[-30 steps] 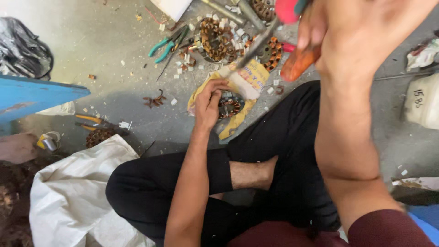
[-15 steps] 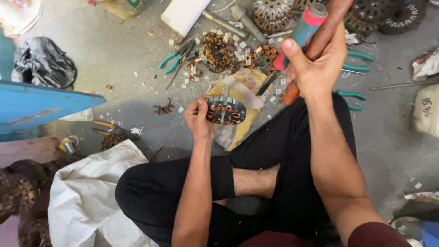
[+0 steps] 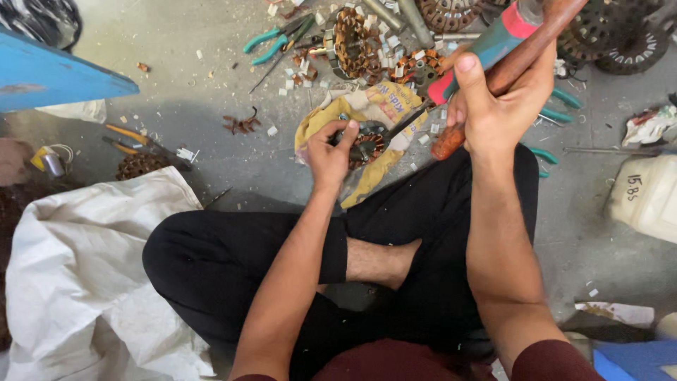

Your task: The person sits on the floor and uses a screwdriver and pliers to separate and clean copper-wound fan stators, occasionally striking the components with a hammer.

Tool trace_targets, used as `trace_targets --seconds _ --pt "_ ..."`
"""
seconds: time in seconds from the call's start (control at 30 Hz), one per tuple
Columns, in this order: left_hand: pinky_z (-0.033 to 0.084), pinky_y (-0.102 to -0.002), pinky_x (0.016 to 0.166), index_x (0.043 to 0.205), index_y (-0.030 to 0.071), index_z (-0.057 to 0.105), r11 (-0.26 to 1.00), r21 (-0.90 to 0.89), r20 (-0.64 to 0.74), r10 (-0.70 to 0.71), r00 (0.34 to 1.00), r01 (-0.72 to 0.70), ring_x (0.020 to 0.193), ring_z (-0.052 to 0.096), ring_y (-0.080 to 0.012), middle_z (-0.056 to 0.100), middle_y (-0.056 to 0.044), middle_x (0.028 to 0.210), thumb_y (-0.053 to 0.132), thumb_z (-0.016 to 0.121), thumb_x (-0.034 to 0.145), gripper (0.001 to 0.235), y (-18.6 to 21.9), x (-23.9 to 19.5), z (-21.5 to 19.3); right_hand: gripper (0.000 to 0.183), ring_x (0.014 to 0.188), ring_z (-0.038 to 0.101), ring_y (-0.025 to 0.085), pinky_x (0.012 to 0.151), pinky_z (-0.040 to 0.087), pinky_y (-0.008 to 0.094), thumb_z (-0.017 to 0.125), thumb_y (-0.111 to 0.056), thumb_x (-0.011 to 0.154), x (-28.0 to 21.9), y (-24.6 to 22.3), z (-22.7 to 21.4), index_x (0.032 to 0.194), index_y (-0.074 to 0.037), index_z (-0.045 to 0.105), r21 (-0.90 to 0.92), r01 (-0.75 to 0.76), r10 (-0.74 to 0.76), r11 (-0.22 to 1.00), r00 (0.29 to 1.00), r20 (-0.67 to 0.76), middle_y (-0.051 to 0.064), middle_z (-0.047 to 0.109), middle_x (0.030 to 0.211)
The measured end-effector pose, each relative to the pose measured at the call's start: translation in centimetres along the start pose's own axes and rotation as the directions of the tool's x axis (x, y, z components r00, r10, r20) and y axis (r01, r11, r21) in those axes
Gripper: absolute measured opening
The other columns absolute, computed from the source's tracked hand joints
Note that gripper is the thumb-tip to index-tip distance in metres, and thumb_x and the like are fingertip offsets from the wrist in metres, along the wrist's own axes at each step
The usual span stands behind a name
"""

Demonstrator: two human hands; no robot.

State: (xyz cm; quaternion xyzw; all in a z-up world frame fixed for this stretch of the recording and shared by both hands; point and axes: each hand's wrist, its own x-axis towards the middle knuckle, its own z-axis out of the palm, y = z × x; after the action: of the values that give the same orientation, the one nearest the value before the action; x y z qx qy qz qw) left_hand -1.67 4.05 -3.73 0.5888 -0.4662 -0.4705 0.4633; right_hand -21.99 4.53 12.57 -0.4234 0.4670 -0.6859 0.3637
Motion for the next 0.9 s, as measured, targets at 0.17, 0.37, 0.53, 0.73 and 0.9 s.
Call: trace_targets --seconds 0.17,0.37,0.53,0.73,0.9 --pt "0.047 -0.024 0.066 0.087 0.000 0.075 0.971 -0.215 0.101 -0.083 0.991 0.104 0.072 0.060 -0.0068 0.070 0.000 0.078 0.011 0.076 0.091 0.012 0.0 0.9 -0.1 0.060 0.046 0.053 0.016 0.044 0.045 0.028 0.079 -0.009 0.108 -1.0 0.1 2.7 0.146 0.001 0.033 0.025 0.036 -0.038 0.999 0.994 0.100 0.022 0.072 0.095" --pt "0.056 -0.025 0.085 0.101 -0.002 0.071 0.949 -0.314 0.262 0.090 0.961 -0.003 0.090 0.072 -0.0112 0.077 -0.006 0.096 -0.006 0.065 0.089 0.014 0.9 2.7 -0.2 0.059 0.053 0.057 0.015 0.047 0.046 0.026 0.080 -0.010 0.110 -1.3 0.4 4.5 0.146 -0.001 0.035 -0.009 0.088 -0.084 0.996 0.972 0.218 0.018 0.071 0.095" --pt "0.055 -0.030 0.097 0.105 -0.006 0.068 0.910 -0.405 0.414 0.274 0.868 -0.094 0.104 0.073 -0.0180 0.076 -0.011 0.106 -0.015 0.049 0.082 0.032 1.3 3.7 -0.6 0.055 0.055 0.058 0.015 0.050 0.045 0.026 0.081 -0.008 0.109 -1.1 1.3 4.8 0.142 0.001 0.037 -0.092 0.096 -0.070 0.991 0.964 0.258 0.017 0.070 0.094" --pt "0.056 -0.031 0.086 0.116 -0.003 0.069 0.845 -0.527 0.534 0.245 0.809 0.092 0.092 0.072 -0.0171 0.074 -0.009 0.098 0.017 0.051 0.101 0.031 3.8 3.0 -2.0 0.063 0.056 0.060 0.014 0.051 0.047 0.024 0.081 -0.008 0.111 -0.8 1.4 5.3 0.150 -0.001 0.033 -0.075 0.131 -0.103 0.989 0.949 0.297 0.015 0.070 0.094" --pt "0.055 -0.031 0.089 0.129 -0.001 0.068 0.901 -0.404 0.532 0.373 0.760 -0.160 0.096 0.068 -0.0143 0.072 -0.008 0.100 0.043 0.055 0.112 0.049 5.7 2.3 -2.4 0.051 0.057 0.061 0.013 0.051 0.047 0.023 0.081 -0.007 0.110 -0.3 1.3 5.1 0.138 0.001 0.038 -0.116 0.128 -0.083 0.985 0.941 0.328 0.012 0.070 0.093"
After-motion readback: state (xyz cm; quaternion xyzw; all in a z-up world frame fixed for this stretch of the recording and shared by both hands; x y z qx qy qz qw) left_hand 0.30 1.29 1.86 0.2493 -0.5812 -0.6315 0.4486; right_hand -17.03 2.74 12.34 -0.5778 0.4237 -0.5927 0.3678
